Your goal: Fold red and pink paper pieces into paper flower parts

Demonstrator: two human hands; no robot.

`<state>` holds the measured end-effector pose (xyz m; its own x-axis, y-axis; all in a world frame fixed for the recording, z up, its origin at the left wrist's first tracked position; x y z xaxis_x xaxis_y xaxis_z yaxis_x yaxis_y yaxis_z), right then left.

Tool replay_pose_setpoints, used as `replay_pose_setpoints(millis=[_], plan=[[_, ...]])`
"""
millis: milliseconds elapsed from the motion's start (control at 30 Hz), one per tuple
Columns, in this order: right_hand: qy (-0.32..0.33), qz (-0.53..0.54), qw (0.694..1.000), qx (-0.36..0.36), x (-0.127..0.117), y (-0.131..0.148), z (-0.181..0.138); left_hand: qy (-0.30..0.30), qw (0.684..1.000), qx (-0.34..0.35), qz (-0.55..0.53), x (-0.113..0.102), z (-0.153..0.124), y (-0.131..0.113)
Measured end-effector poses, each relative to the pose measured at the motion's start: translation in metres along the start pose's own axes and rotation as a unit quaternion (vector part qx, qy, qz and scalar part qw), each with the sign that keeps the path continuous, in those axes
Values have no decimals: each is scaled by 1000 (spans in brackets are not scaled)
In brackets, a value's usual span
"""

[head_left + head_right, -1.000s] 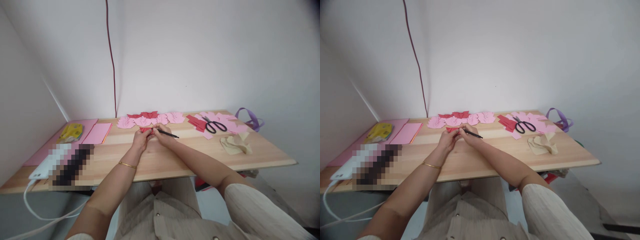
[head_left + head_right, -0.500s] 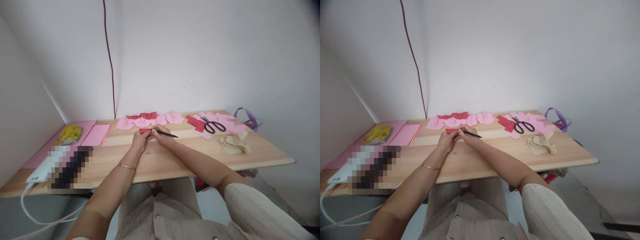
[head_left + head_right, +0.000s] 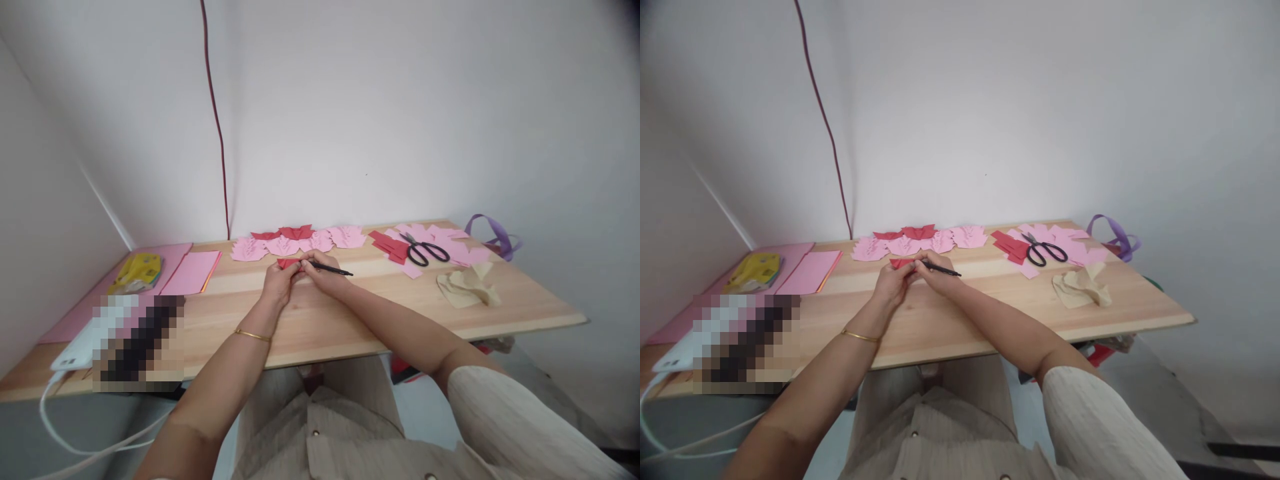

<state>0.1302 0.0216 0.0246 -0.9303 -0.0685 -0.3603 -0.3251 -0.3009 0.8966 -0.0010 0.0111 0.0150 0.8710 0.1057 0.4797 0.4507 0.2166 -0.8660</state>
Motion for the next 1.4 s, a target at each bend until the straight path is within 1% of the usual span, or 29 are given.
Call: replay_pose_setpoints(millis=[433, 767, 1067, 1400], plan=[[3, -16, 1000, 0, -1, 1, 0, 0, 1000, -2, -2, -2, 1, 3], [3, 12, 1000, -1, 0, 0, 0, 1, 1000, -2, -5, 1, 0, -2], [0, -1, 1000, 4, -2, 3, -1, -1, 1000, 0, -4, 0, 0, -1], [5, -4, 1000, -4, -1, -1, 0, -9, 1000, 0, 0, -1, 1, 0]])
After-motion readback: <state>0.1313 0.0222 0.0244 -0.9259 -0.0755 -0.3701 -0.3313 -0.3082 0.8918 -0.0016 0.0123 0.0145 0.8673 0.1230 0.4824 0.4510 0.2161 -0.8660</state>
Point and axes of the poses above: each hand's wrist, its own z-axis towards the middle knuckle, its own x-axis out of the palm, y = z × x, the point moved 2 cm from there along z, towards the middle knuckle, and after that the axes turned 11 degrees about x, right-handed, at the moved point
